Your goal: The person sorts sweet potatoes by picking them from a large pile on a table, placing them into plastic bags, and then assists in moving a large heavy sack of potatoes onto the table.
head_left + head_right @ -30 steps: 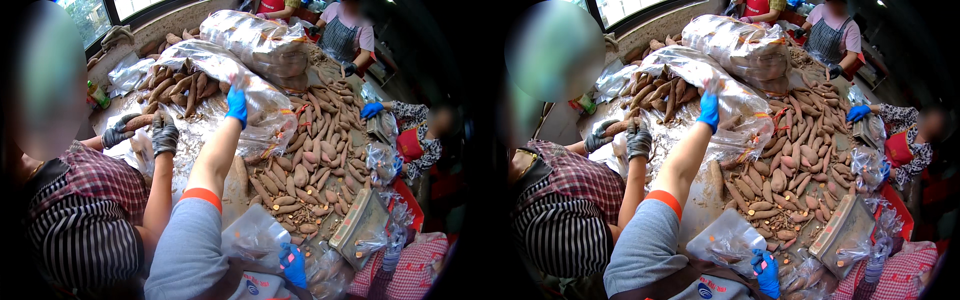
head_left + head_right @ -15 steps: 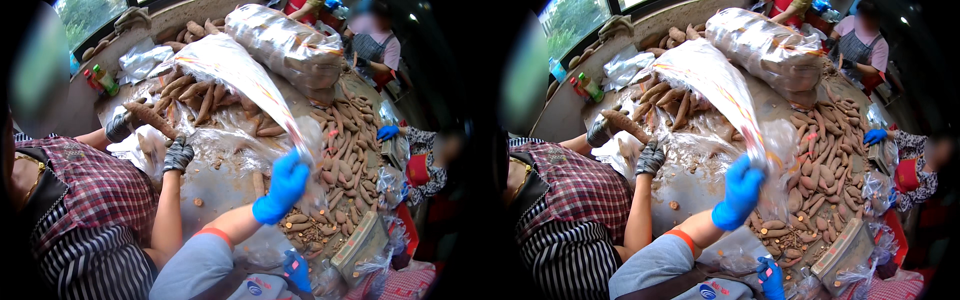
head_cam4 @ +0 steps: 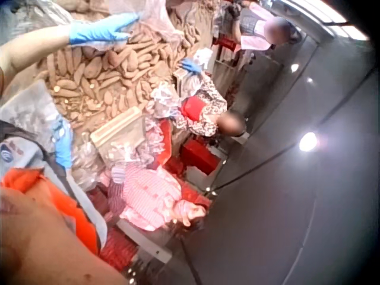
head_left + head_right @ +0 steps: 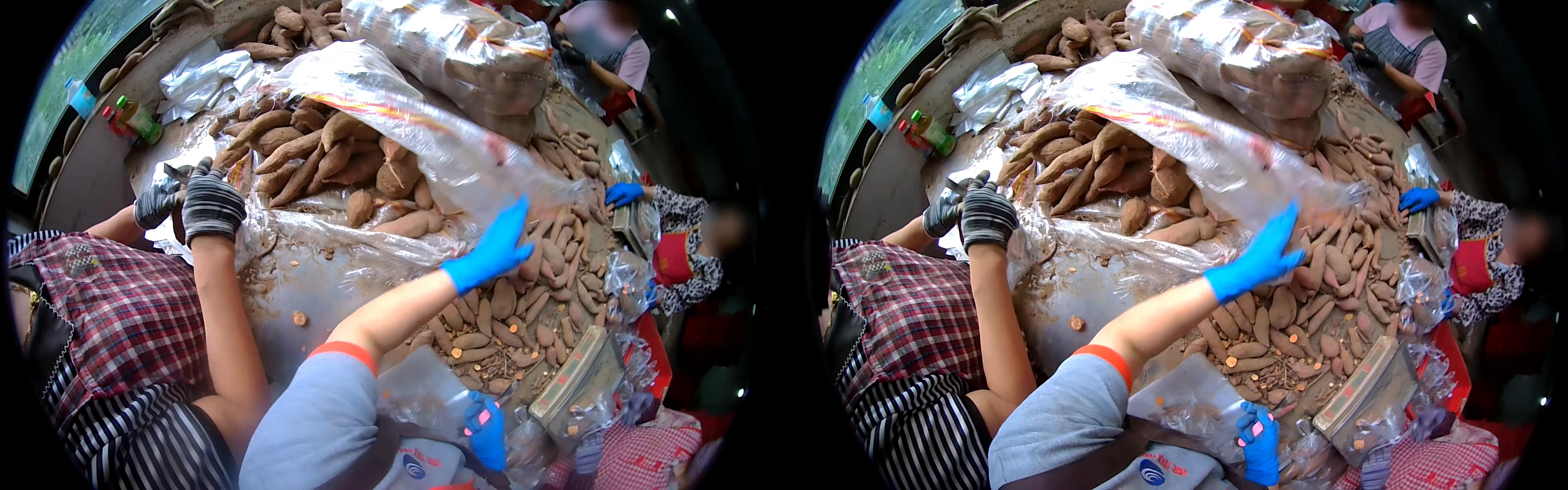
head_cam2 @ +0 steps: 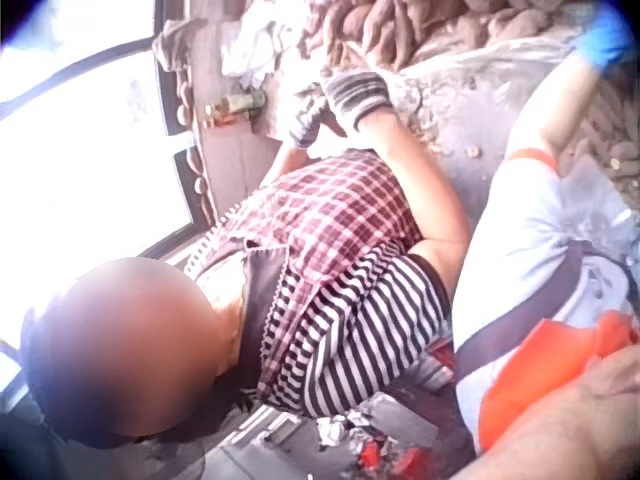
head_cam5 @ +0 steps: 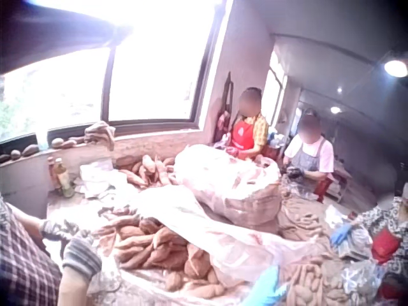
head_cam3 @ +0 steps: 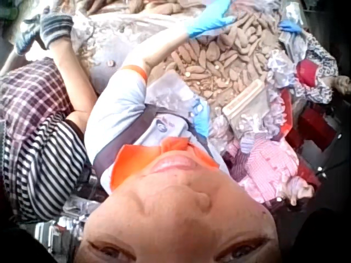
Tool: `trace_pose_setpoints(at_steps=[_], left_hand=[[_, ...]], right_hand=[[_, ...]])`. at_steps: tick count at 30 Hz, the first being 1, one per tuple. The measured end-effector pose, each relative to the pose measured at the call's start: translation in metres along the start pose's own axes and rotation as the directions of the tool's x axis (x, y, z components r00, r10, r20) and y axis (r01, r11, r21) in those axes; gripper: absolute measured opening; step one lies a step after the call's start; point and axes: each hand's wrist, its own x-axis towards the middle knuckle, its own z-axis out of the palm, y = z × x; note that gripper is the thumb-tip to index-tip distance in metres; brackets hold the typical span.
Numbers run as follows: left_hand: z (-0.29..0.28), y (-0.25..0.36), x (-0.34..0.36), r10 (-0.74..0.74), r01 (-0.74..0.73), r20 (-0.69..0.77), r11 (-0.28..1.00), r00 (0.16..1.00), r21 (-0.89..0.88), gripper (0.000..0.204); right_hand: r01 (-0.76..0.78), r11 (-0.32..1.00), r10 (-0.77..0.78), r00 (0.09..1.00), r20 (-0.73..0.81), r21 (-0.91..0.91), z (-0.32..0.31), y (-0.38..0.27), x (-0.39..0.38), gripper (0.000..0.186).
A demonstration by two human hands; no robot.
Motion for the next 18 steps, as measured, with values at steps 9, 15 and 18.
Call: trace_pose_setpoints(at_steps=[9,15,18], left_hand=[[-0.07,0.039,-0.109,0.007,0.003,-0.037,0.96,0.999,0.28,0.03],[-0.124,-0.035,-0.089,-0.39,0.324,-0.122,0.512,0.913,0.796,0.05],[-0.121,-0.024,-0.097,-0.396,0.374,-0.1,0.711,0.913,0.596,0.046]], right_hand=[[-0.007,1.0,0.007,1.0,-0.023,0.018,-0.003,0.002,-0.004,0.032],[0.064,0.997,-0.06,0.994,0.088,-0.037,0.023,-0.016,0.0,0.034],[0.09,0.996,-0.088,0.979,0.181,-0.002,0.03,-0.021,0.006,0.034]])
